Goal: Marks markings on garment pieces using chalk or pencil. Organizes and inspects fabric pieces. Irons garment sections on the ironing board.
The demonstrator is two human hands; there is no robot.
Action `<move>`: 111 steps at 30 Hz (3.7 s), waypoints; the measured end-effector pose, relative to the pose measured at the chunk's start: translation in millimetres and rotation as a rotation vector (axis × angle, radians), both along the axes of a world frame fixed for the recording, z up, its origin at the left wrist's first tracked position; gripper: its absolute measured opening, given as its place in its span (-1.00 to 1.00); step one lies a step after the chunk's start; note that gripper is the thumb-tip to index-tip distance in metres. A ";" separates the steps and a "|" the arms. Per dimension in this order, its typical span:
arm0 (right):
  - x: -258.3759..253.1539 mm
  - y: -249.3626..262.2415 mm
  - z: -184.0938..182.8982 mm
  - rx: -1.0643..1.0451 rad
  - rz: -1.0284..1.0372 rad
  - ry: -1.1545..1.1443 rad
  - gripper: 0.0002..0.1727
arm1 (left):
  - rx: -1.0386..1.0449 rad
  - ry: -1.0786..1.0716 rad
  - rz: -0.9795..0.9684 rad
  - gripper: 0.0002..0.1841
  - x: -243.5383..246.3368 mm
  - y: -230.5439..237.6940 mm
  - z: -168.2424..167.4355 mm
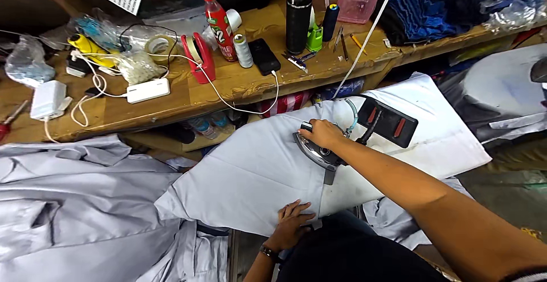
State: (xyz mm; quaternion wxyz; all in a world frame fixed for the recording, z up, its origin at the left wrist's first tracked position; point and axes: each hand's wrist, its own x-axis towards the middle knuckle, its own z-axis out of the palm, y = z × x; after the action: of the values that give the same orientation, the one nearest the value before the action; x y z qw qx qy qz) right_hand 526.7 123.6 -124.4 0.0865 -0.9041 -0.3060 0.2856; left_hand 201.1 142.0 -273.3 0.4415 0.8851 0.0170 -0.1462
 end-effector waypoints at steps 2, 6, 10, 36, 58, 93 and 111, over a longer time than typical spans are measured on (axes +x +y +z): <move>6.4 -14.0 -2.6 0.020 0.003 0.022 -0.26 | -0.014 -0.022 0.052 -0.62 -1.1 -4.1 -0.4; 18.2 -61.9 -9.7 0.057 -0.006 0.008 -0.32 | -0.048 0.022 0.120 -0.67 1.0 -11.0 4.4; 47.6 -106.7 -20.8 0.041 0.024 0.008 -0.31 | -0.081 0.200 0.139 -0.67 27.1 -8.0 40.3; 108.2 -4.8 -3.7 0.084 0.313 0.127 -0.29 | 0.496 -0.077 0.717 -0.37 145.5 -68.8 5.8; 76.6 -80.2 -17.5 0.042 0.580 0.145 -0.42 | 0.763 0.028 0.879 -0.18 67.4 -79.6 -27.4; 71.1 -154.1 -90.8 0.269 -0.156 1.170 -0.13 | 0.048 -0.062 0.809 -0.80 91.3 -40.6 114.5; -12.7 -154.5 -94.9 0.603 -0.393 0.943 -0.92 | 0.123 0.364 1.049 -0.56 -137.0 4.8 96.5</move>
State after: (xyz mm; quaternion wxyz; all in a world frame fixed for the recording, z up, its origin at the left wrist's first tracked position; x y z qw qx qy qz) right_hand 514.0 -31.0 -219.3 0.5173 -0.6549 -0.1290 0.5356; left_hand 64.1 146.8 -176.8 0.3926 0.7425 0.5398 -0.0559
